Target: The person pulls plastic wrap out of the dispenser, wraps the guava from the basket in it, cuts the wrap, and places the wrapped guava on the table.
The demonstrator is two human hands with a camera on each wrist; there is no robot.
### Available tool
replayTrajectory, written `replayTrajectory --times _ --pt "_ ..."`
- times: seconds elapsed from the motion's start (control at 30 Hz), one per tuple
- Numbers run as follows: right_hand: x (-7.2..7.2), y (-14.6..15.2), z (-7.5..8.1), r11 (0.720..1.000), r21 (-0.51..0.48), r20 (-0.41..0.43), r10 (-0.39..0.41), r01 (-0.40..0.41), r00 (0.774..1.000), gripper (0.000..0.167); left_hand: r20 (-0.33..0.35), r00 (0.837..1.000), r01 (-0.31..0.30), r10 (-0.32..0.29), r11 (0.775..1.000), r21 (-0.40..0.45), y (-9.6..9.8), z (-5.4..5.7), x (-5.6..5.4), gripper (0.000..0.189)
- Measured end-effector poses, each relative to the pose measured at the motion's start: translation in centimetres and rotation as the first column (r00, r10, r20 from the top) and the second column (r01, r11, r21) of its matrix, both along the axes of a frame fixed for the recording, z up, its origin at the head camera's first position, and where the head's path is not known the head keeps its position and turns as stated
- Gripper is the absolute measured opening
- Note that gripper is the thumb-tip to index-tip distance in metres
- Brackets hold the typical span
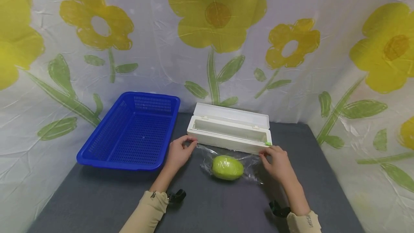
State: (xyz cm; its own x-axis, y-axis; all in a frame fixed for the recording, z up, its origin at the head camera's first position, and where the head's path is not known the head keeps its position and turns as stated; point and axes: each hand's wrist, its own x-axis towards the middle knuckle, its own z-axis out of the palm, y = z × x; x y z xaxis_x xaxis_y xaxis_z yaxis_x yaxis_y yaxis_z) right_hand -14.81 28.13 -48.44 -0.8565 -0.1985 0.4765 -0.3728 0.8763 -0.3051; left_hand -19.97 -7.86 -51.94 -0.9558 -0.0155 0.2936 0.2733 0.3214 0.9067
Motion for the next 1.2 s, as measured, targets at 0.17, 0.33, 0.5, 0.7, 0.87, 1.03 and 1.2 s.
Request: replayTrajectory --times 0.17,0.33,0.5,0.7,0.87,1.03,1.2 --pt "0.6 0.3 0.4 0.999 -0.029 0.033 -0.018 0.019 0.999 0.012 -0.014 1.000 -0.003 0.003 1.000 -0.016 -0.1 0.4 1.0 0.006" --pt "1.4 0.6 0.7 0.998 -0.040 0.086 -0.051 0.055 0.995 0.013 -0.040 0.999 -0.017 0.016 0.999 -0.046 -0.4 0.7 1.8 0.007" --pt "2.0 0.7 1.0 0.997 -0.053 0.106 -0.055 0.060 0.993 0.013 -0.020 1.000 -0.010 0.009 0.998 -0.062 -0.6 1.0 2.5 0.007" --pt "2.8 0.6 1.2 0.999 -0.043 0.031 -0.030 0.031 0.999 0.017 0.017 1.000 0.000 0.001 0.998 -0.064 -0.7 1.5 3.5 0.004" --pt "3.4 0.4 1.1 0.999 -0.035 -0.014 -0.038 0.037 0.999 0.020 0.022 1.000 0.022 -0.021 0.998 -0.064 -1.0 1.8 4.4 0.005" --pt "4.2 0.6 0.8 0.999 -0.031 -0.080 -0.022 0.020 0.997 0.023 -0.006 1.000 0.028 -0.028 0.997 -0.070 -1.3 1.9 5.3 0.005" --pt "4.8 0.9 0.3 0.999 -0.039 -0.146 0.013 -0.019 0.989 0.023 -0.025 0.999 0.046 -0.048 0.995 -0.084 -1.3 1.9 6.1 0.010"
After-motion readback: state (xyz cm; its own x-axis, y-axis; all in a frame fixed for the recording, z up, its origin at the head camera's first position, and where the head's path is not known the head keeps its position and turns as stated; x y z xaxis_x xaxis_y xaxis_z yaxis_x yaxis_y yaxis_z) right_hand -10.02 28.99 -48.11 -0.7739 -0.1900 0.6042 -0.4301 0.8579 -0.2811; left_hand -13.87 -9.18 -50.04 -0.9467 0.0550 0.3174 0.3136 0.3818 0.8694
